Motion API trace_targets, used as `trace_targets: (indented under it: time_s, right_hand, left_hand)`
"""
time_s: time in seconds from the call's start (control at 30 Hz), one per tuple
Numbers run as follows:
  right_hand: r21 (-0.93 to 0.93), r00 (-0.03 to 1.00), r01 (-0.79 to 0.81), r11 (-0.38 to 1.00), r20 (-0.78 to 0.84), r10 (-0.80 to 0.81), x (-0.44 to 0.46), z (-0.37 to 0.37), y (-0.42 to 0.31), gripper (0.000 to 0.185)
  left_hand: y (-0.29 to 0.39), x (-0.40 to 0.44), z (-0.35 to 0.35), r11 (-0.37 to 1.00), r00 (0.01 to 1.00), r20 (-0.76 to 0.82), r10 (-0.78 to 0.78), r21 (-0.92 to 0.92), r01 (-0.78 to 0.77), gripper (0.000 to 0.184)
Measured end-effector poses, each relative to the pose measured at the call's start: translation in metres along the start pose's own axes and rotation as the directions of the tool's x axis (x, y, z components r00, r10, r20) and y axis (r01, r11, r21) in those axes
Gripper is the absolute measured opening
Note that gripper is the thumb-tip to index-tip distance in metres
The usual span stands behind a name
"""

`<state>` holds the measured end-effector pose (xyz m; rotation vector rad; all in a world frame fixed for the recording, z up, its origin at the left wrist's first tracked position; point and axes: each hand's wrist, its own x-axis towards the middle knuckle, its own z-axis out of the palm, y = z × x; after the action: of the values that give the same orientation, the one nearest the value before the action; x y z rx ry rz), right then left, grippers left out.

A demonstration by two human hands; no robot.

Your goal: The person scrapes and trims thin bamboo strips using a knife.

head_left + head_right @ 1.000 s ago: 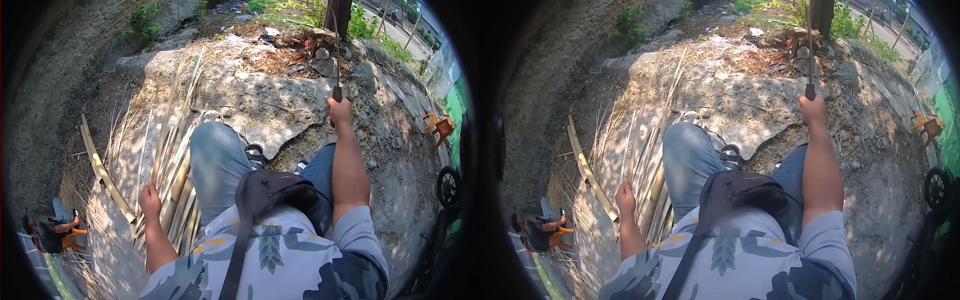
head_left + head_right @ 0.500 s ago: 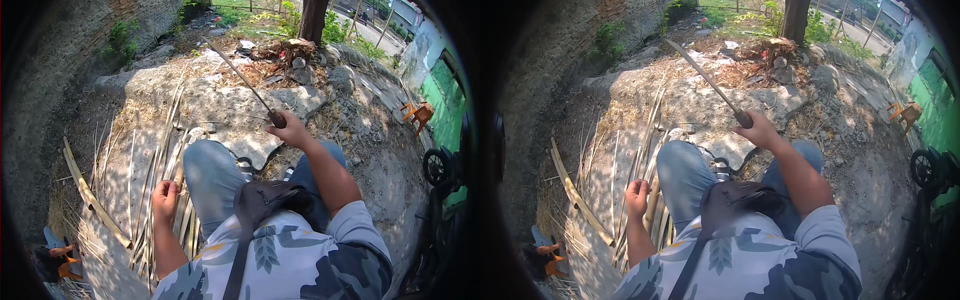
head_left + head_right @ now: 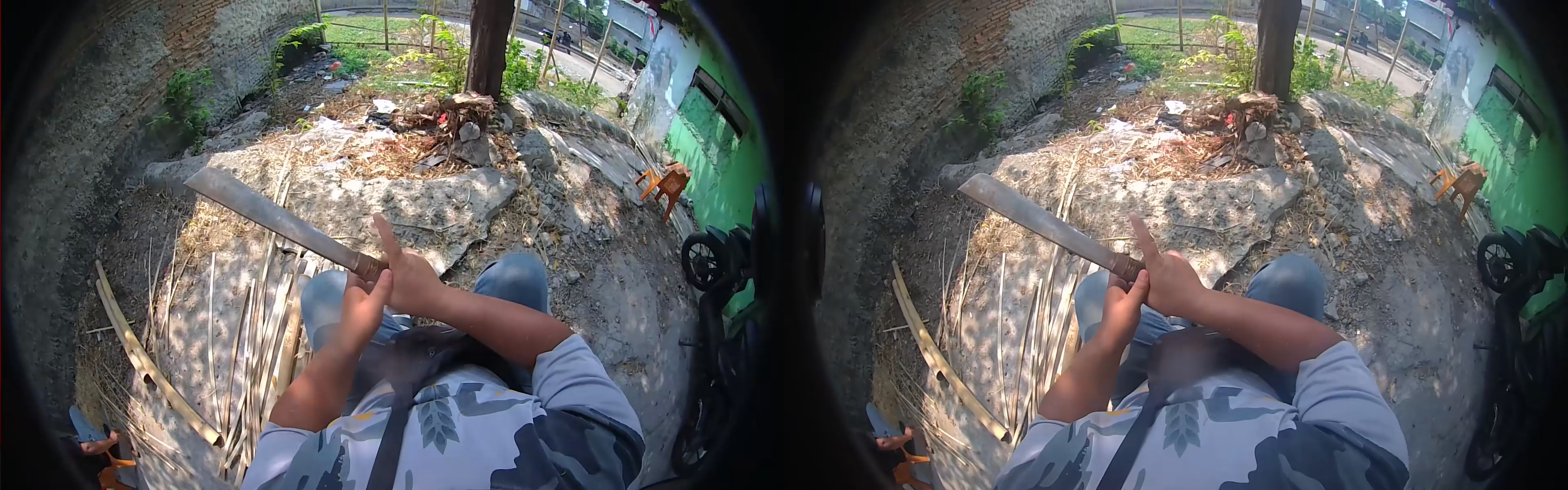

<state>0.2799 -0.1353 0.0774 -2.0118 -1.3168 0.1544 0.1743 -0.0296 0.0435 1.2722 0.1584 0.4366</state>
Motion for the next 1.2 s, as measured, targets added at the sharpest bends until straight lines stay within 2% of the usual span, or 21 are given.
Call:
trace_targets:
  time_s: [0.03, 0.13, 0.17, 0.2, 0.23, 0.27, 0.33, 0.4, 0.43, 0.47, 0.5, 0.53, 0.57, 0.6, 0.7, 0.8, 0.83, 0.9, 0.97, 1.07, 1.2]
  right_hand:
    - [0.081, 0.999, -0.036, 0.996, 0.032, 0.033, -0.001, -0.007, -0.005, 0.114]
    - [0.165, 0.991, 0.135, 0.977, -0.009, -0.136, 0.005, -0.015, 0.008, 0.117]
    - [0.272, 0.982, 0.044, 0.961, 0.164, -0.092, 0.008, -0.035, 0.008, 0.117]
    - [0.128, 0.986, 0.101, 0.987, 0.123, -0.117, 0.006, -0.055, 0.003, 0.111]
    - [-0.016, 0.985, 0.154, 0.988, 0.082, -0.153, 0.004, -0.077, 0.001, 0.106]
    - [-0.158, 0.979, 0.203, 0.966, 0.044, -0.198, 0.002, -0.098, -0.003, 0.101]
    - [-0.200, 0.917, 0.237, 0.951, -0.277, -0.287, -0.006, -0.142, -0.022, 0.078]
    - [-0.312, 0.668, 0.371, 0.875, -0.565, -0.484, -0.024, -0.179, -0.050, 0.050]
    - [-0.342, 0.452, 0.494, 0.799, -0.683, -0.573, -0.033, -0.184, -0.074, 0.036]
    - [-0.595, 0.246, 0.577, 0.560, -0.527, -0.814, -0.044, -0.209, -0.081, 0.031]
    - [-0.659, 0.087, 0.654, 0.371, -0.421, -0.903, -0.055, -0.224, -0.093, 0.026]
    - [-0.696, 0.011, 0.672, 0.253, -0.332, -0.943, -0.066, -0.226, -0.108, 0.029]
    - [-0.720, -0.065, 0.681, 0.130, -0.237, -0.969, -0.077, -0.228, -0.123, 0.032]
    - [-0.740, -0.044, 0.665, 0.095, -0.165, -0.985, -0.087, -0.217, -0.139, 0.047]
    - [-0.811, -0.526, 0.562, -0.162, -0.200, -0.827, -0.103, -0.214, -0.157, 0.047]
    - [-0.917, -0.442, 0.365, -0.161, -0.018, -0.897, -0.107, -0.229, -0.172, 0.048]
    - [-0.944, -0.508, 0.279, -0.177, 0.011, -0.861, -0.102, -0.233, -0.178, 0.048]
    - [-0.875, -0.568, 0.443, -0.197, -0.104, -0.816, -0.092, -0.225, -0.188, 0.032]
    - [-0.885, -0.587, 0.428, -0.182, -0.120, -0.801, -0.090, -0.219, -0.192, 0.024]
    - [-0.906, -0.514, 0.407, -0.116, -0.122, -0.849, -0.096, -0.212, -0.190, 0.025]
    - [-0.927, -0.447, 0.375, -0.019, -0.163, -0.880, -0.101, -0.202, -0.187, 0.026]
  left_hand:
    - [-0.005, 0.005, -0.002, 0.999, 0.999, 0.024, 0.044, 0.030, -0.044, 0.041]
    - [0.003, 0.019, 0.003, 0.995, 0.994, 0.061, 0.090, 0.027, -0.092, 0.036]
    - [0.003, 0.024, 0.002, 0.998, 0.995, 0.082, 0.064, 0.000, -0.065, 0.035]
    - [0.003, 0.027, -0.002, 0.999, 0.994, 0.102, 0.034, -0.027, -0.031, 0.034]
    - [-0.019, 0.041, -0.020, 0.971, 0.982, 0.121, 0.143, 0.175, -0.163, 0.035]
    - [-0.037, 0.051, -0.027, 0.980, 0.999, -0.012, 0.042, 0.197, -0.039, 0.034]
    - [-0.038, 0.067, -0.055, 0.913, 0.993, -0.028, -0.112, 0.393, 0.114, 0.033]
    - [-0.068, 0.078, -0.066, 0.962, 0.979, -0.200, 0.030, 0.271, 0.025, 0.032]
    - [-0.068, 0.080, -0.065, 0.965, 0.980, -0.201, -0.012, 0.253, 0.064, 0.032]
    - [-0.062, 0.080, -0.061, 0.966, 0.980, -0.194, -0.053, 0.237, 0.099, 0.032]
    - [-0.057, 0.076, -0.055, 0.968, 0.975, -0.214, -0.058, 0.226, 0.108, 0.033]
    - [-0.051, 0.073, -0.051, 0.976, 0.979, -0.187, -0.079, 0.183, 0.114, 0.030]
    - [-0.045, 0.071, -0.049, 0.979, 0.976, -0.189, -0.105, 0.155, 0.135, 0.029]
    - [-0.040, 0.069, -0.048, 0.979, 0.973, -0.193, -0.128, 0.131, 0.155, 0.029]
    - [-0.047, 0.075, -0.066, 0.975, 0.985, -0.123, -0.124, 0.167, 0.143, 0.018]
    - [-0.047, 0.075, -0.063, 0.958, 0.972, -0.171, -0.161, 0.210, 0.195, 0.017]
    - [-0.048, 0.074, -0.063, 0.950, 0.966, -0.197, -0.170, 0.228, 0.214, 0.017]
    - [-0.041, 0.071, -0.061, 0.947, 0.969, -0.186, -0.163, 0.246, 0.206, 0.018]
    - [-0.046, 0.072, -0.062, 0.952, 0.973, -0.178, -0.149, 0.240, 0.190, 0.018]
    - [-0.047, 0.074, -0.064, 0.970, 0.981, -0.117, -0.152, 0.171, 0.171, 0.021]
    - [-0.047, 0.072, -0.065, 0.966, 0.969, -0.170, -0.177, 0.158, 0.204, 0.027]
